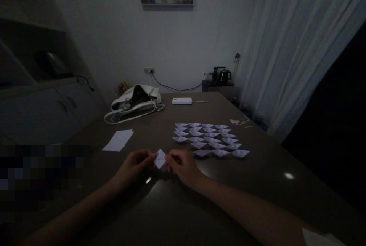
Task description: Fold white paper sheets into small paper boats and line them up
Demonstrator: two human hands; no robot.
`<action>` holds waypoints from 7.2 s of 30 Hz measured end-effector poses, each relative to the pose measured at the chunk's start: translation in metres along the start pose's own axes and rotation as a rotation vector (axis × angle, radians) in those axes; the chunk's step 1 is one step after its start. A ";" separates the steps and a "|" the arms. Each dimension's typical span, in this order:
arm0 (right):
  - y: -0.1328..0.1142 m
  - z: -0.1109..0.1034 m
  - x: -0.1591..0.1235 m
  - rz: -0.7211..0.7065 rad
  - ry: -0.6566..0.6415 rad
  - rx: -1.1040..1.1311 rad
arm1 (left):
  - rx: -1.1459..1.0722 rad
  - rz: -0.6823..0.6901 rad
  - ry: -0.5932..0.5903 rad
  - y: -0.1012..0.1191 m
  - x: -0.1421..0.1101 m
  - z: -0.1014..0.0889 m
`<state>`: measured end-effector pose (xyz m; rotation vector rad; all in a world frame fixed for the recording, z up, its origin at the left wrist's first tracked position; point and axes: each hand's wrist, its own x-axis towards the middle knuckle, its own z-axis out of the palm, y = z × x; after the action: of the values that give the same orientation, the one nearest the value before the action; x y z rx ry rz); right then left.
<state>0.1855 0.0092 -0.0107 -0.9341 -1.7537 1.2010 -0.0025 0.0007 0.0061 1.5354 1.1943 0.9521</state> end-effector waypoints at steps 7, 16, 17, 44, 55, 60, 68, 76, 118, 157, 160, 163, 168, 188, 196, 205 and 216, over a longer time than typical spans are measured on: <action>-0.003 0.000 -0.001 -0.029 0.004 -0.016 | -0.008 -0.002 -0.030 0.004 0.000 -0.001; -0.004 -0.001 -0.001 -0.025 0.033 -0.010 | 0.033 0.021 -0.025 0.000 0.001 0.000; -0.005 -0.001 -0.001 -0.022 0.032 -0.012 | 0.034 0.026 -0.024 0.000 0.001 0.000; -0.006 -0.001 -0.002 -0.042 -0.034 -0.093 | -0.018 -0.013 -0.147 0.004 -0.002 0.002; -0.008 -0.001 -0.003 -0.022 -0.061 -0.083 | -0.056 0.008 -0.185 0.000 -0.001 0.001; -0.005 0.000 -0.004 -0.031 -0.130 -0.052 | -0.056 0.012 -0.194 0.005 -0.004 0.001; -0.006 -0.001 -0.005 -0.129 -0.178 -0.165 | -0.027 0.065 -0.231 0.010 -0.008 0.001; -0.011 -0.003 -0.005 -0.147 -0.212 -0.201 | -0.053 0.035 -0.296 0.009 -0.008 0.000; -0.005 0.002 -0.003 -0.065 0.043 -0.051 | -0.049 0.089 -0.077 0.008 -0.006 -0.004; -0.006 0.001 -0.003 -0.101 0.028 -0.003 | -0.009 0.131 -0.027 0.008 -0.005 0.000; -0.006 0.000 -0.002 -0.097 0.045 -0.033 | -0.029 0.125 -0.023 0.009 -0.005 0.000; -0.007 0.000 -0.003 -0.107 0.055 -0.049 | -0.046 0.123 -0.023 0.008 -0.006 0.000; -0.007 0.000 -0.003 -0.110 0.046 -0.073 | -0.035 0.101 -0.018 0.005 -0.004 -0.001; -0.001 0.001 -0.001 -0.128 0.045 -0.076 | 0.323 0.340 -0.014 0.002 -0.006 -0.005; -0.007 0.001 -0.003 -0.131 0.073 -0.107 | 0.345 0.327 -0.043 0.006 -0.005 -0.005; -0.007 0.000 -0.002 -0.121 0.076 -0.066 | 0.319 0.277 -0.062 0.006 -0.007 -0.006; -0.008 0.000 -0.001 -0.107 0.078 -0.075 | 0.314 0.267 -0.066 0.008 -0.007 -0.005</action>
<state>0.1850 0.0056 -0.0035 -0.9062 -1.7740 1.0233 -0.0064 -0.0054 0.0150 2.0003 1.1501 0.9053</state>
